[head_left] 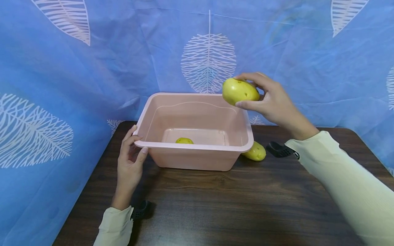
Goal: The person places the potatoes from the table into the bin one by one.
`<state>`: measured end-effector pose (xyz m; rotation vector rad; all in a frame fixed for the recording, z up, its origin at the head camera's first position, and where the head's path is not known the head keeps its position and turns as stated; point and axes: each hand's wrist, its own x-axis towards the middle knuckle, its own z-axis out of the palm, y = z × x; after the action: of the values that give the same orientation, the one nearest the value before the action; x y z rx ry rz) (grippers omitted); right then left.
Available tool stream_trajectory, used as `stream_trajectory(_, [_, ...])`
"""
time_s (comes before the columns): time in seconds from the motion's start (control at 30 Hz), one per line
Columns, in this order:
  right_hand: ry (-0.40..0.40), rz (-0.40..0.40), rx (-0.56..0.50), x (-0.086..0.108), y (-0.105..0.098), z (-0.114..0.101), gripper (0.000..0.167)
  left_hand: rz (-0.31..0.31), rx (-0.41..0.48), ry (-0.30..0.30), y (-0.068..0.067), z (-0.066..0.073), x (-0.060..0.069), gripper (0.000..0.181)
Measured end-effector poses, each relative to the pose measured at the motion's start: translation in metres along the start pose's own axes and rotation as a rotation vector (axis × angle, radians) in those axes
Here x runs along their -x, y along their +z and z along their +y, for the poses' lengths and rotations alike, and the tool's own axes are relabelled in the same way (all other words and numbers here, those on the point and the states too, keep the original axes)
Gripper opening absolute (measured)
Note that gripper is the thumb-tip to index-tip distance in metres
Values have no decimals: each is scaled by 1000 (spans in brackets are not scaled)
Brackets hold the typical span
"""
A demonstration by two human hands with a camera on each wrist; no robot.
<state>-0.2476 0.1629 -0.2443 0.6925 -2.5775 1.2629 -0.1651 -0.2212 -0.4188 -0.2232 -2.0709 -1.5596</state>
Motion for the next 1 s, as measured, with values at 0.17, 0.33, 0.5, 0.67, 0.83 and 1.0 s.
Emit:
stream_trajectory(0.17, [-8,1,-1,-9,3,-4,60,-1,1,8,-1,0,-1,39])
stream_trajectory(0.33, [-8,2,-24,-18,7,-8,60,-1,2,20,-2,0,-2,39])
stream_trajectory(0.5, [-14,0,-56,-25,12,-10,61,-5,5,8,-2,0,-1,39])
stream_trajectory(0.67, [-2,-1,-95,-29,17,-7,61,-10,18,-10,1,-1,0,39])
stream_trajectory(0.83, [10,11,-129,-35,22,-6,60,-7,27,-13,2,0,-1,39])
stream_trajectory(1.0, [-3,6,-149,-43,31,-6,60,-1,8,-18,-1,0,-1,40])
